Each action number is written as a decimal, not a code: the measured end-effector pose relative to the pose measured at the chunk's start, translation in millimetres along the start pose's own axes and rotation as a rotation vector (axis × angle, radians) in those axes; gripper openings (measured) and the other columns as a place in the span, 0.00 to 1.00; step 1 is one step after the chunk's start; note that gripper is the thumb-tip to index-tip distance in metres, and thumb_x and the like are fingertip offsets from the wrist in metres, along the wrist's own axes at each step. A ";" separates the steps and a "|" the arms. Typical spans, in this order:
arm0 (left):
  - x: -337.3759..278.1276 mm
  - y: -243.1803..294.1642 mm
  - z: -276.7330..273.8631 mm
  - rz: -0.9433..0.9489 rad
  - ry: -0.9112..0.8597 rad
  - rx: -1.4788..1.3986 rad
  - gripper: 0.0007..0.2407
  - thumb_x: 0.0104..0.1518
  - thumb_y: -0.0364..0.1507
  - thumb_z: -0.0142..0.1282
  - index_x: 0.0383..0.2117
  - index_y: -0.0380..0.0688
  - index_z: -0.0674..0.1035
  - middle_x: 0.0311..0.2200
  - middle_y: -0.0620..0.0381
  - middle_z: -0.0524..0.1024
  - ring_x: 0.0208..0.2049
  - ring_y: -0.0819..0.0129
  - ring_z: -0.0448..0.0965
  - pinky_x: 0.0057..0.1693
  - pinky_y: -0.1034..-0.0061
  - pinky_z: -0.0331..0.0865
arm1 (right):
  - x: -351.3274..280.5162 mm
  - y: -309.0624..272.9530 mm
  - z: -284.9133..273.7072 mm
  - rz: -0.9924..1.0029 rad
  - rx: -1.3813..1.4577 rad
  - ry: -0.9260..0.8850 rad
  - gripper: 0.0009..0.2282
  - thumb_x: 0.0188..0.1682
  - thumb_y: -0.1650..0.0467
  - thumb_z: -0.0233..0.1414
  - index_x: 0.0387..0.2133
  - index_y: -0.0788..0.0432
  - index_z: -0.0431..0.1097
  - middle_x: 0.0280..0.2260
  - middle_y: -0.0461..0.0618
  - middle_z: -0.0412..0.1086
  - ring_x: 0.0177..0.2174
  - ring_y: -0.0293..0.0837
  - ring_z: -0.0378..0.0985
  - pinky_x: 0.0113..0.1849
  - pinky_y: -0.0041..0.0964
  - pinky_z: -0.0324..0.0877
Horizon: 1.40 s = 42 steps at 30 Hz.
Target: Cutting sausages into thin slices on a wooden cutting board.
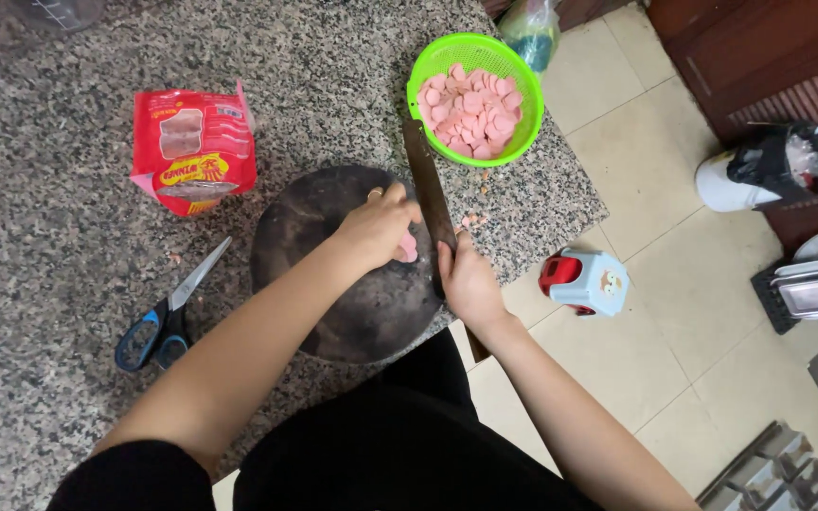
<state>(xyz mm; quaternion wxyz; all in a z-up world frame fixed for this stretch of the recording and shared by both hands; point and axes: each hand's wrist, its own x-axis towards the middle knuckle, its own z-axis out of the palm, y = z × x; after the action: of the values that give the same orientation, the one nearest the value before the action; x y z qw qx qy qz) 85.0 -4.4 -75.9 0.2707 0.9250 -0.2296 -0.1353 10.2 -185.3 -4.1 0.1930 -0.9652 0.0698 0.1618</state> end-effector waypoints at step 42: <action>115.4 40.7 -126.2 0.104 0.507 -0.198 0.05 0.53 0.27 0.57 0.28 0.51 0.85 0.39 0.50 0.81 0.34 0.50 0.82 0.43 0.59 0.76 | 0.3 18.5 17.5 -0.203 0.159 0.197 0.17 0.58 0.65 0.46 0.51 0.70 0.63 0.28 0.72 0.76 0.27 0.71 0.80 0.30 0.62 0.73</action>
<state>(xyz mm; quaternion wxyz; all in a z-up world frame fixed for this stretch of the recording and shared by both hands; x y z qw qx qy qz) 216.9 -37.0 35.6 0.4152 0.8854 -0.1874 0.0927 1.9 -195.4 -26.0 0.2765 -0.9602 0.0030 0.0398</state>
